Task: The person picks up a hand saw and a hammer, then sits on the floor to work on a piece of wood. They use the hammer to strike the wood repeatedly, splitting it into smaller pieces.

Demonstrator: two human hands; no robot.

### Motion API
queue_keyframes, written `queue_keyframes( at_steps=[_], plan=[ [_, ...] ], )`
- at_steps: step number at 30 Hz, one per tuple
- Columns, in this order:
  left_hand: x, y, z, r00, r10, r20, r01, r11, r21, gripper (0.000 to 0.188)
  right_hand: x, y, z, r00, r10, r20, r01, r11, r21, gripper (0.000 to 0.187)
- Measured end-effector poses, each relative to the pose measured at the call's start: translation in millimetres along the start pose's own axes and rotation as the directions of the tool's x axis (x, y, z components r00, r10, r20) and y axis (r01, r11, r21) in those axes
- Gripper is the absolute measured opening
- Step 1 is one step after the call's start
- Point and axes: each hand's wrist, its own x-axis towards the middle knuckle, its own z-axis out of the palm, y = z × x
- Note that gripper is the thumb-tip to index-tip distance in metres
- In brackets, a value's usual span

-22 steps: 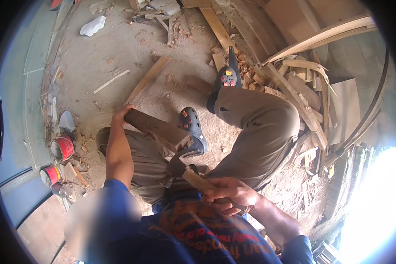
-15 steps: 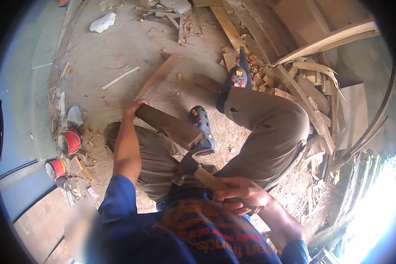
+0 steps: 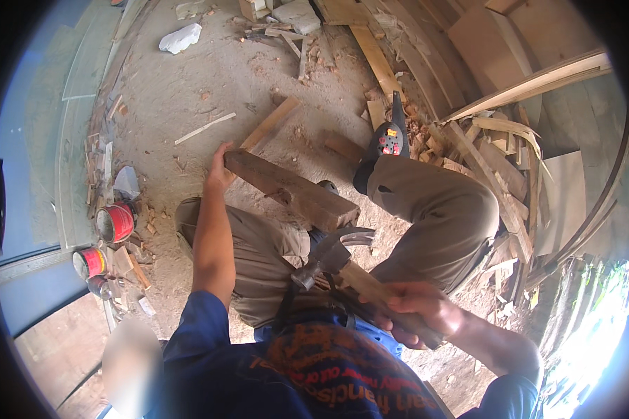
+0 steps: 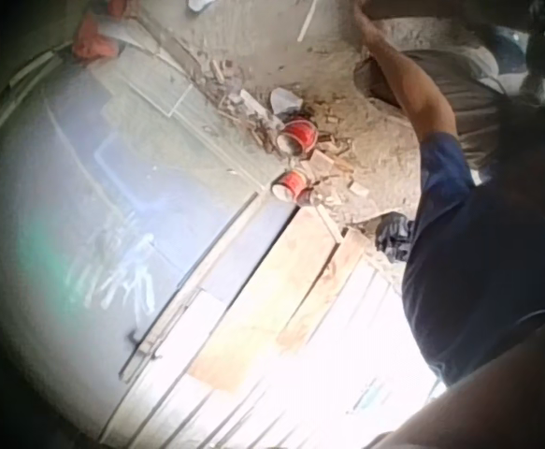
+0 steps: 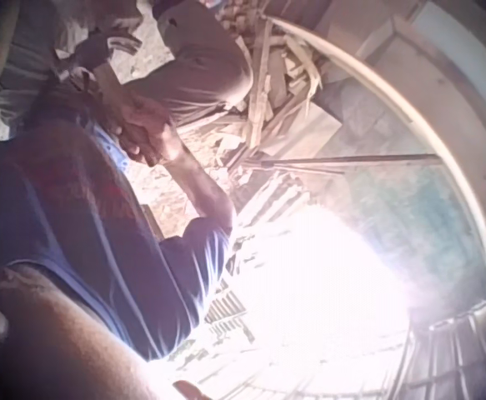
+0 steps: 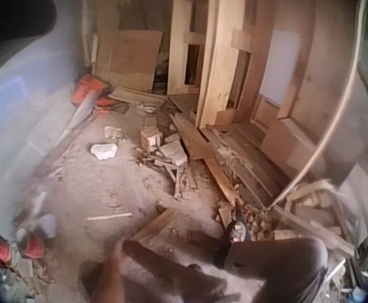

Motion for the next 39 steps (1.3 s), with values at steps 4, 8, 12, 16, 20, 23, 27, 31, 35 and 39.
queue_keyframes(
  at_steps=[4, 8, 12, 16, 20, 23, 27, 31, 35, 39],
  plan=[
    [-5, 12, 2, 0.998, 0.060, -0.024, -0.062, 0.996, -0.070, 0.039, 29, 30, -25, 0.994, 0.000, -0.109, -0.041, 0.924, -0.380, 0.035],
    [-2, 17, 5, 0.985, 0.155, -0.075, -0.165, 0.976, -0.139, 0.039, 67, 75, -55, 0.982, 0.038, -0.188, -0.126, 0.867, -0.481, 0.033],
    [5, 25, -1, 0.992, 0.120, -0.041, -0.127, 0.960, -0.249, 0.041, 81, 83, -61, 0.981, 0.031, -0.193, -0.134, 0.825, -0.549, 0.033],
    [-8, 36, 6, 0.980, 0.196, -0.045, -0.198, 0.901, -0.387, 0.046, 69, 65, -43, 0.979, -0.081, -0.187, -0.037, 0.833, -0.552, 0.040],
    [-22, 50, 22, 0.930, 0.367, -0.001, -0.331, 0.836, -0.438, 0.047, 74, 60, -51, 0.972, -0.120, -0.202, -0.029, 0.792, -0.609, 0.044],
    [-29, 47, 24, 0.926, 0.377, 0.019, -0.335, 0.843, -0.421, 0.050, 79, 58, -54, 0.967, -0.029, -0.252, -0.132, 0.790, -0.599, 0.037],
    [-27, 41, 23, 0.926, 0.379, 0.003, -0.352, 0.865, -0.358, 0.054, 76, 56, -63, 0.981, 0.075, -0.177, -0.164, 0.811, -0.562, 0.034],
    [-17, 36, 8, 0.932, 0.359, -0.057, -0.355, 0.866, -0.353, 0.055, 60, 34, -48, 0.997, 0.060, -0.051, -0.074, 0.932, -0.354, 0.043],
    [-4, 32, 5, 0.942, 0.330, -0.064, -0.334, 0.893, -0.303, 0.053, 56, 34, -27, 0.993, 0.018, 0.113, -0.006, 0.994, -0.111, 0.049],
    [1, 21, 8, 0.939, 0.323, -0.120, -0.344, 0.903, -0.256, 0.049, 74, 73, -42, 0.982, 0.040, 0.183, -0.057, 0.994, 0.090, 0.050]
  ],
)
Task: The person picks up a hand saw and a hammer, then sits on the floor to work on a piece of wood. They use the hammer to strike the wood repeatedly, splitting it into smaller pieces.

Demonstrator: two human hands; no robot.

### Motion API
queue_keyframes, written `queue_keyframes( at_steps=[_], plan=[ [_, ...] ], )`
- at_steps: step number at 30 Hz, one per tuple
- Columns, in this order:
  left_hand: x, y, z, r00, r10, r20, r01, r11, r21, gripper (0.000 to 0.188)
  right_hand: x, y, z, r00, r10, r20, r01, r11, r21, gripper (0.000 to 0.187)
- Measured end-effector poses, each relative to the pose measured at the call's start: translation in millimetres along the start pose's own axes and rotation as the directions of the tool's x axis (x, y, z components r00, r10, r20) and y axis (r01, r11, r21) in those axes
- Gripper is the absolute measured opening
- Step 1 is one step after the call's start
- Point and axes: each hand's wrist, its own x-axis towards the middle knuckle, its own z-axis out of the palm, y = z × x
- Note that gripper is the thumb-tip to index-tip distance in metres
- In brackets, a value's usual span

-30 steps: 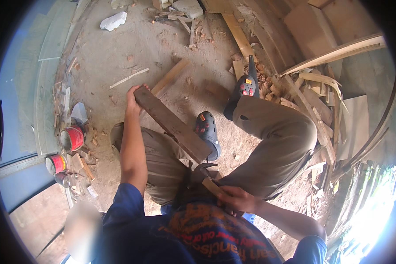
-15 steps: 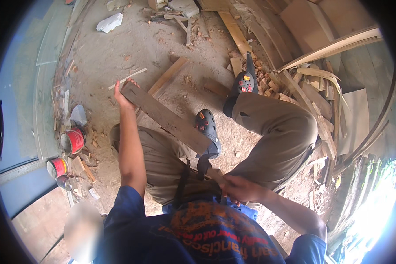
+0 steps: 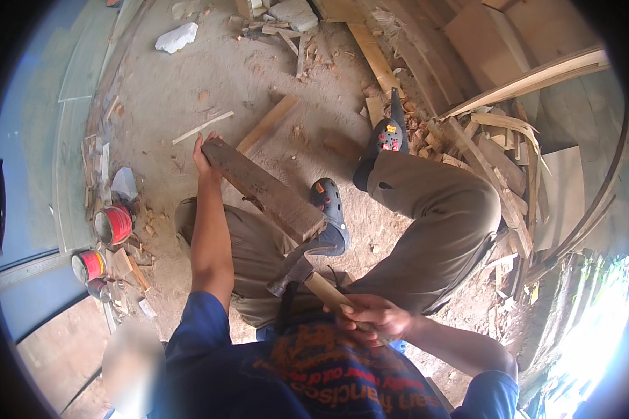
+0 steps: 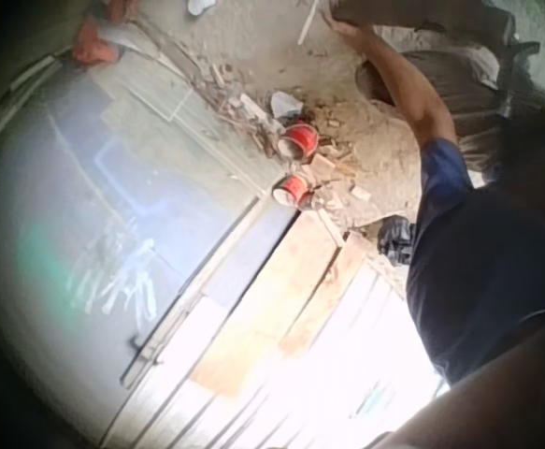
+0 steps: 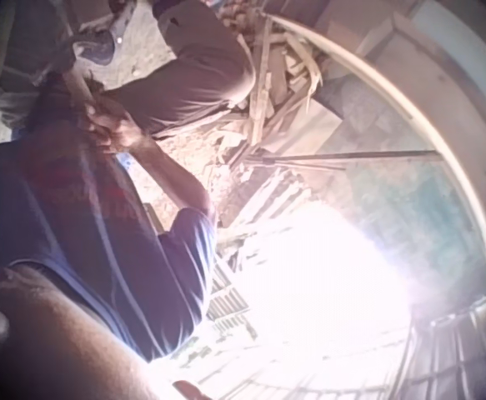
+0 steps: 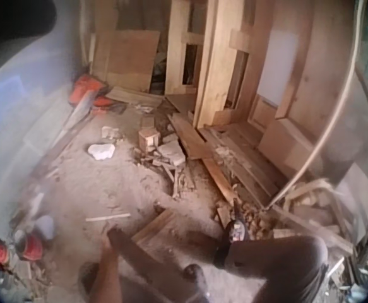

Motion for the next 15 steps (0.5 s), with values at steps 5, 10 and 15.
queue_keyframes(
  at_steps=[5, 10, 15],
  plan=[
    [2, 6, -11, 0.996, 0.093, 0.003, -0.093, 0.994, 0.058, 0.047, 10, 1, 4, 0.981, 0.105, -0.161, -0.144, 0.955, -0.260, 0.044],
    [-5, 2, 0, 0.991, 0.130, 0.028, -0.131, 0.991, 0.022, 0.052, 5, -7, -15, 0.957, 0.095, -0.275, -0.203, 0.895, -0.398, 0.036],
    [-1, -5, -10, 0.995, 0.085, 0.054, -0.090, 0.990, 0.104, 0.053, -10, -19, 5, 0.965, 0.081, -0.249, -0.180, 0.896, -0.407, 0.032]
  ],
)
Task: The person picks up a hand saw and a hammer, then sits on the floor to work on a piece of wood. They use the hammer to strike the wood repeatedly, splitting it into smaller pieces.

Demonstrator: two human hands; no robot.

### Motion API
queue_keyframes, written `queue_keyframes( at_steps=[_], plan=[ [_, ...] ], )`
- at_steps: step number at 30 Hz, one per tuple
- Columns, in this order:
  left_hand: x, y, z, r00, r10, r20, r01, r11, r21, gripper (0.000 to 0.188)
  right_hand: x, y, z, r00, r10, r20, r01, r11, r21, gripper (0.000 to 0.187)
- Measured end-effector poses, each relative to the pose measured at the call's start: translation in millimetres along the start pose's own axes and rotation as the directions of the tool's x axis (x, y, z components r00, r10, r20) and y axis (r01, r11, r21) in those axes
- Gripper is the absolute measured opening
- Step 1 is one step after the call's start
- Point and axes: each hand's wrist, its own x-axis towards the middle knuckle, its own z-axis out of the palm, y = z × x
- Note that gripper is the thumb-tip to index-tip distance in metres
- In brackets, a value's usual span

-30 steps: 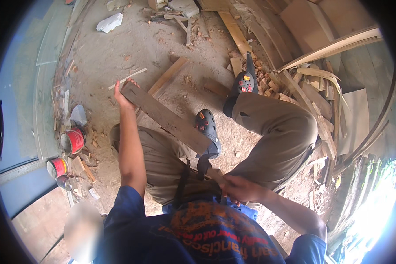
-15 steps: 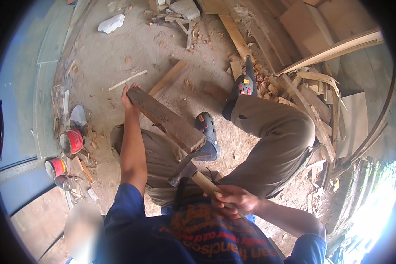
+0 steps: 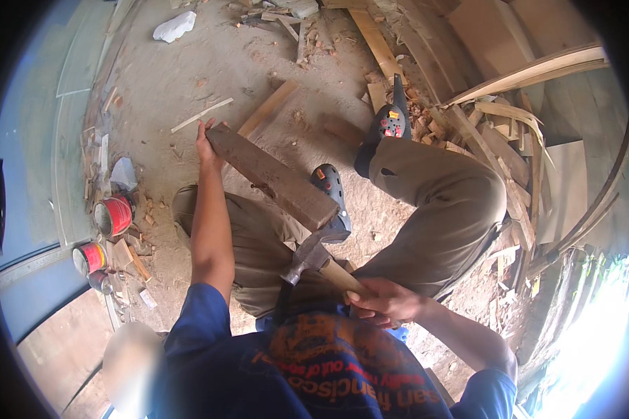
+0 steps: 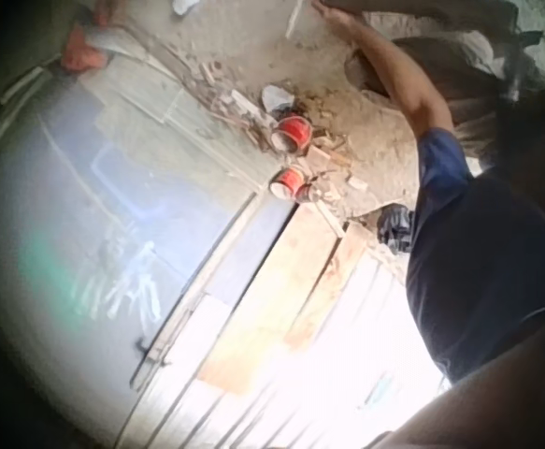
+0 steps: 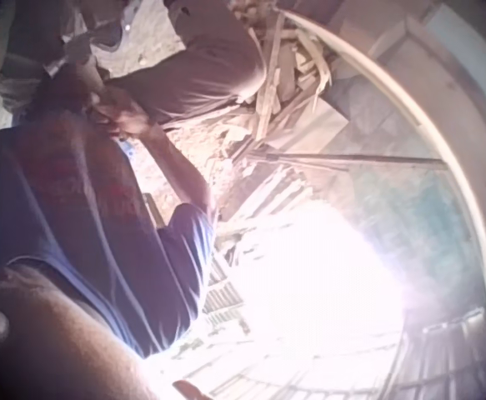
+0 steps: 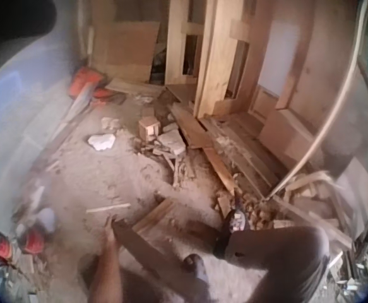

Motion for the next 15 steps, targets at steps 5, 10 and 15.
queue_keyframes(
  at_steps=[5, 10, 15],
  plan=[
    [1, 4, 4, 0.991, -0.084, 0.104, 0.088, 0.995, -0.039, 0.054, -8, -13, 10, 0.994, -0.055, -0.097, 0.049, 0.997, -0.064, 0.031],
    [-3, 13, 7, 0.953, -0.279, 0.121, 0.257, 0.952, 0.169, 0.057, -19, -9, -6, 0.962, -0.007, -0.271, -0.047, 0.980, -0.195, 0.029],
    [-15, 23, 25, 0.898, -0.440, -0.017, 0.401, 0.800, 0.446, 0.073, -42, -10, -12, 0.945, -0.103, -0.311, 0.034, 0.975, -0.221, 0.032]
  ],
)
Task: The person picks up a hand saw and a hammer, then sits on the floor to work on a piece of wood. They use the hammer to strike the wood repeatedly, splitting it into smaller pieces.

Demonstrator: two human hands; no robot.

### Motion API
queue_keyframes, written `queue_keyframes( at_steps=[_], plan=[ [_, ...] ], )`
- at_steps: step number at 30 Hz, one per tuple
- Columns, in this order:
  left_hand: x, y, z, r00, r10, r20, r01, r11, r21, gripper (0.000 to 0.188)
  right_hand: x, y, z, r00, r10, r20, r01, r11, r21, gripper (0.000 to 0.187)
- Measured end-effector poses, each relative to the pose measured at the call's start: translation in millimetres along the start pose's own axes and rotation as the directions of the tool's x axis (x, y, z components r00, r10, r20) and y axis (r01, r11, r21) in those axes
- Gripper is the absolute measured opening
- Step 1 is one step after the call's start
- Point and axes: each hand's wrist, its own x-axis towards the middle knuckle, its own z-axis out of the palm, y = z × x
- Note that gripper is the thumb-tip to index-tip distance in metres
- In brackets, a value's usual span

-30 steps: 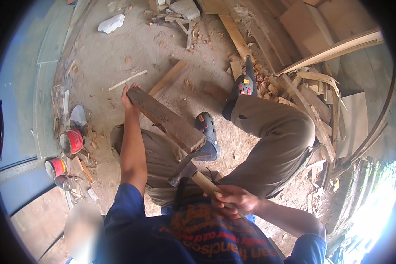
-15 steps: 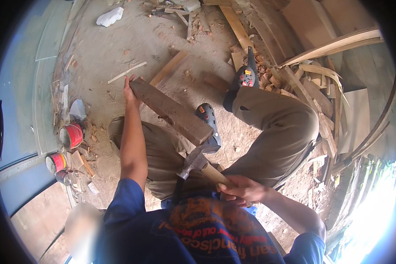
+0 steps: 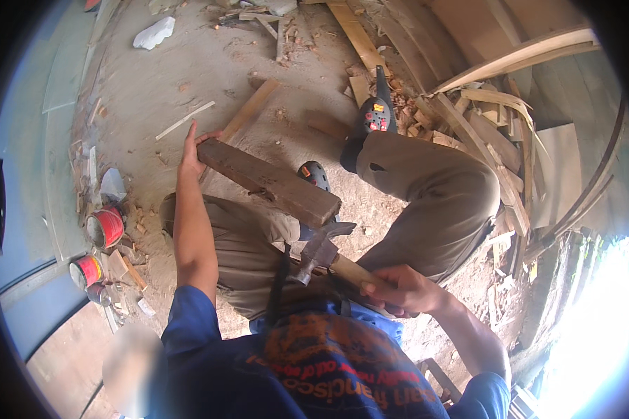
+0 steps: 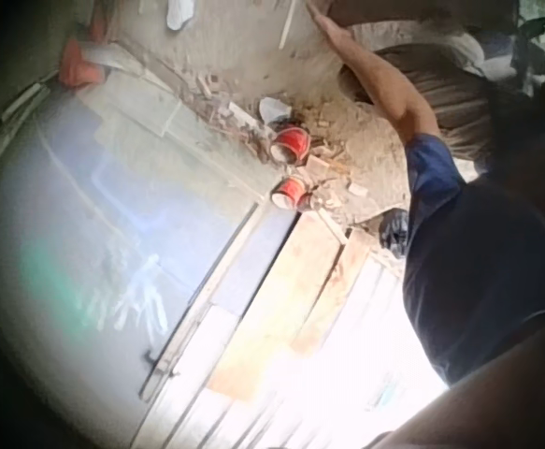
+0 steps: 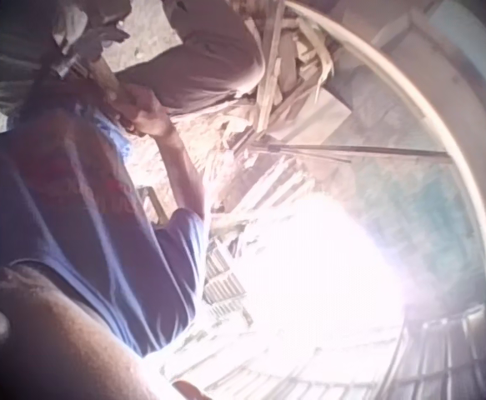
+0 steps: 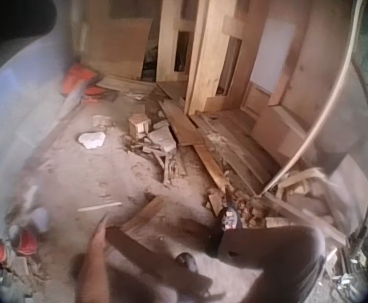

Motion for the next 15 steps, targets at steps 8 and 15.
queue_keyframes(
  at_steps=[8, 15],
  plan=[
    [11, -16, -15, 0.992, -0.018, -0.127, 0.032, 0.994, 0.107, 0.074, 21, 23, 23, 0.828, -0.487, -0.277, 0.202, 0.721, -0.663, 0.034],
    [17, -7, -13, 0.980, 0.065, -0.187, -0.060, 0.998, 0.030, 0.074, 46, 42, 21, 0.753, -0.591, -0.290, -0.012, 0.428, -0.904, 0.033]
  ],
)
